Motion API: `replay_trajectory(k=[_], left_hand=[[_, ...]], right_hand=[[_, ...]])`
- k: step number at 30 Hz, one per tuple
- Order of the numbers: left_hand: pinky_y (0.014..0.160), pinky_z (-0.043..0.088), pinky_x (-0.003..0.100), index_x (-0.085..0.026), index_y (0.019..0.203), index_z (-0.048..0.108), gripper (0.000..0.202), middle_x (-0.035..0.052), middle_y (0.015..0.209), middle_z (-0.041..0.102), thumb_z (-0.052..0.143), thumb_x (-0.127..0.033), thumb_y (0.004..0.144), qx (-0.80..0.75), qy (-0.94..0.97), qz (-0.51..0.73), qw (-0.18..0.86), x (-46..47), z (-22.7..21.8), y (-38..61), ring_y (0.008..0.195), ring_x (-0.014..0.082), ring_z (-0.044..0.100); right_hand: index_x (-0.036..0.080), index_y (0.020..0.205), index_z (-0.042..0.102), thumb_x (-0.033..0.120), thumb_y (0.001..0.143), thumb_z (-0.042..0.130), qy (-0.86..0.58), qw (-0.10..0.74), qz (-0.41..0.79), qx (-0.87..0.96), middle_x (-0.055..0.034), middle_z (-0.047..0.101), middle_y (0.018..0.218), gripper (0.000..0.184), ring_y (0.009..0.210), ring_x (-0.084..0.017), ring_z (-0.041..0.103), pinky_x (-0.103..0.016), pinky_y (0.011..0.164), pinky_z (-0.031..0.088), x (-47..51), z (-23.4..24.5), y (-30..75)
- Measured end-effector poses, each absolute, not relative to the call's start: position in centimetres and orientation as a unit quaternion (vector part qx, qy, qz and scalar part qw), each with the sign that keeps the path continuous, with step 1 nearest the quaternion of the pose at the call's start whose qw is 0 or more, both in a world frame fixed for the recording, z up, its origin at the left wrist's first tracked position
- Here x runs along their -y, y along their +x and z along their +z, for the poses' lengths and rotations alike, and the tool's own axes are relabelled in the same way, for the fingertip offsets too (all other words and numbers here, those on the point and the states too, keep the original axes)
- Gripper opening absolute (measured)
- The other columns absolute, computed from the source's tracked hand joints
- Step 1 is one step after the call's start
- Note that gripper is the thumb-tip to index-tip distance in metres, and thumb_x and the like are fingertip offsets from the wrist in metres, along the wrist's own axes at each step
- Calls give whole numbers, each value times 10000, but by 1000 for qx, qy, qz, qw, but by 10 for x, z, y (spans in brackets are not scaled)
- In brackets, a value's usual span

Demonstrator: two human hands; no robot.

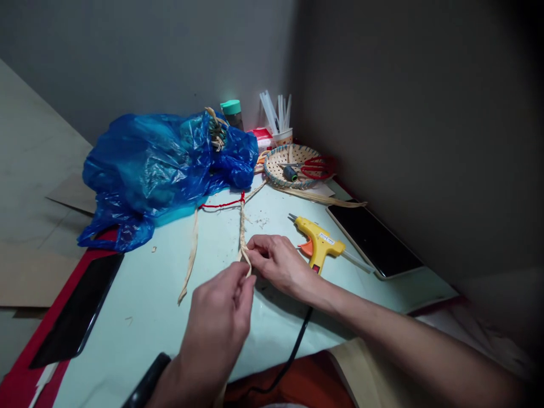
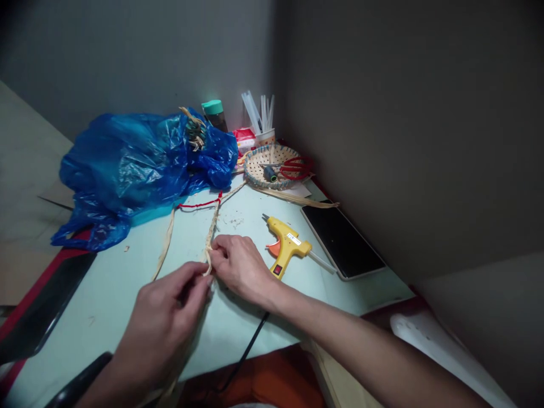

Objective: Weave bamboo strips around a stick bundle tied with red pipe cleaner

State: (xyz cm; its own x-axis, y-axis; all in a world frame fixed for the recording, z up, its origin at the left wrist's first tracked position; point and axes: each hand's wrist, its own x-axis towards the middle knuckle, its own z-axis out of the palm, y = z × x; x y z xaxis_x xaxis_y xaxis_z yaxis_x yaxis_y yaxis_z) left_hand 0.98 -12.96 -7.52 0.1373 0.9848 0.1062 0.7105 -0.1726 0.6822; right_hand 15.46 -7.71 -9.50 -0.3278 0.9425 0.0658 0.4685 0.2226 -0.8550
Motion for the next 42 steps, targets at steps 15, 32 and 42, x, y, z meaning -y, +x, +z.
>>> replay_trajectory(k=[15,32,42], left_hand=[[674,428,300,-234,861,702,196,58,775,667,515,-291,866,-552,787,236,140,135,-86,7,717,208,608],[641,413,247,-204,930,517,136,-35,643,585,569,-216,805,-536,612,306,495,72,-75,-14,665,145,596],[621,371,255,-202,789,583,155,-31,691,584,456,-161,868,-543,774,251,208,83,-89,-8,617,125,504]], right_hand=[[128,766,603,267,855,534,-359,361,675,534,-4,596,678,178,563,-75,447,-190,523,309,74,-104,159],[156,932,518,229,855,526,-350,369,718,475,28,527,640,106,597,-88,433,-209,576,288,76,-102,157],[191,973,437,278,858,538,-368,372,713,467,48,521,638,176,562,-84,368,-214,541,258,80,-102,156]])
